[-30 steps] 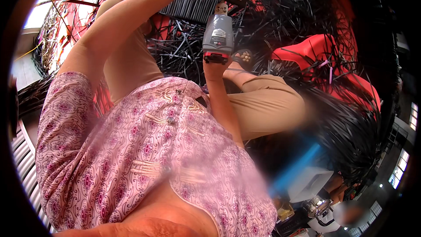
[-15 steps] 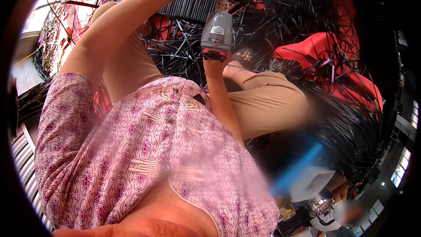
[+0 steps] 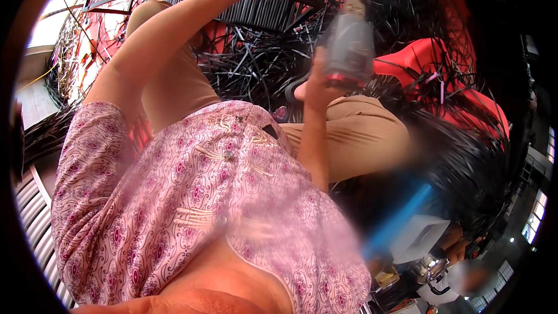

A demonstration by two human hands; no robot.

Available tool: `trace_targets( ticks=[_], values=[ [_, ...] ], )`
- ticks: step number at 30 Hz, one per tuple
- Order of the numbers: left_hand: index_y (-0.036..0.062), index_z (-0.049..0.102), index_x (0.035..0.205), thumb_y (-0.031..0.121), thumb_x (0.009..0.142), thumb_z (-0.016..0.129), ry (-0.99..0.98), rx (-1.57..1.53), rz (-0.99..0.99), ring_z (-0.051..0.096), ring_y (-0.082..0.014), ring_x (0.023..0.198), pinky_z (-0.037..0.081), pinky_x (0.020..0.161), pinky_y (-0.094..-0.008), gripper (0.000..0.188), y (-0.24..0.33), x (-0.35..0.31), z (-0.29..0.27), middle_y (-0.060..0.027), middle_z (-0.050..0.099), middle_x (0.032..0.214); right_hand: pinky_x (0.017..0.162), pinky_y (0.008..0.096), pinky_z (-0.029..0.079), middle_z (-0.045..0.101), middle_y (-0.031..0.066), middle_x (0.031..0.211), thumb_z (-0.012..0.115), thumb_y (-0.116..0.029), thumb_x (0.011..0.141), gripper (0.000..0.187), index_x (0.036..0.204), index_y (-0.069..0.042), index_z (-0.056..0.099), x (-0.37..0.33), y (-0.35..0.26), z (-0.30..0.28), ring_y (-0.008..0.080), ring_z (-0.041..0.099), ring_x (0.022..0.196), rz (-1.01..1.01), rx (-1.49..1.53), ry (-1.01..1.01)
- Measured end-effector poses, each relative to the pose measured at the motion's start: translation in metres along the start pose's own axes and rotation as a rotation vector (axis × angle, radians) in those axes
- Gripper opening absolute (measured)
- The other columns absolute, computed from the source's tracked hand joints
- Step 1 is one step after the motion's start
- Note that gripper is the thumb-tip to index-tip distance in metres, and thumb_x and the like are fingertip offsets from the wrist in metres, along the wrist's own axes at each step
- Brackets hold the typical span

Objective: The person sits on the floor and repairs a black wicker chair using a staple gun and pliers. They secure loose black wicker strands to the chair frame by hand and with the staple gun, occasionally using pliers to adjust the material.

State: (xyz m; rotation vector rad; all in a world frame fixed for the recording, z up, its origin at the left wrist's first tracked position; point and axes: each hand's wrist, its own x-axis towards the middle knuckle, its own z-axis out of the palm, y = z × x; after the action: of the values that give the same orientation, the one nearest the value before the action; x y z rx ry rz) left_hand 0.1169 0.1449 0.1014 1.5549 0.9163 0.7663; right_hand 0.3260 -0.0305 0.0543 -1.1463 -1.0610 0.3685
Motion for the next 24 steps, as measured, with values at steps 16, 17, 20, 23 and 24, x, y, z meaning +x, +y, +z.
trace_targets(
  ticks=[16,17,20,23,24],
  values=[
    [0.0027,0.074,0.088,0.019,0.078,0.074,-0.056,0.318,0.016,0.065,-0.0104,0.081,0.049,0.076,-0.0264,0.019,0.005,-0.006,-0.001,-0.0026,0.071,0.082,0.049,0.026,0.045,0.064,0.0024,0.069,0.085,-0.036,0.07,0.039,0.085,-0.003,0.07,0.323,0.064,-0.203,0.0113,0.058,0.053,0.009,-0.641,-0.068],
    [0.0025,0.074,0.088,0.019,0.078,0.074,-0.057,0.264,0.022,0.064,-0.0098,0.08,0.05,0.076,-0.0268,0.019,0.009,-0.007,0.002,-0.0022,0.071,0.083,0.05,0.0263,0.047,0.062,0.0022,0.07,0.081,-0.029,0.074,0.032,0.084,-0.002,0.067,0.328,0.079,-0.216,0.0121,0.058,0.054,0.364,-0.592,-0.105],
    [0.0017,0.072,0.088,0.018,0.079,0.073,-0.032,0.288,-0.008,0.061,-0.0086,0.077,0.048,0.073,-0.0262,0.018,0.022,-0.016,0.006,-0.001,0.069,0.082,0.048,0.0292,0.048,0.062,0.0038,0.069,0.071,-0.019,0.079,0.018,0.078,-0.002,0.064,0.327,0.129,-0.236,0.0144,0.058,0.051,0.539,-0.449,-0.147],
    [0.0012,0.07,0.087,0.015,0.08,0.073,-0.009,0.385,0.003,0.057,-0.0075,0.074,0.046,0.069,-0.0249,0.015,0.043,-0.018,0.013,0.0,0.066,0.078,0.053,0.032,0.048,0.063,0.0103,0.063,0.069,-0.022,0.079,0.029,0.065,0.002,0.063,0.331,0.162,-0.239,0.0169,0.061,0.052,0.572,-0.712,-0.152],
    [0.0011,0.07,0.086,0.014,0.08,0.073,-0.014,0.409,0.027,0.056,-0.0071,0.073,0.045,0.068,-0.0245,0.014,0.047,-0.018,0.017,0.0003,0.065,0.077,0.064,0.0371,0.053,0.069,0.0161,0.073,0.07,-0.028,0.08,0.033,0.078,0.004,0.069,0.334,0.175,-0.234,0.0247,0.069,0.065,0.636,-0.89,-0.132]
  ],
)
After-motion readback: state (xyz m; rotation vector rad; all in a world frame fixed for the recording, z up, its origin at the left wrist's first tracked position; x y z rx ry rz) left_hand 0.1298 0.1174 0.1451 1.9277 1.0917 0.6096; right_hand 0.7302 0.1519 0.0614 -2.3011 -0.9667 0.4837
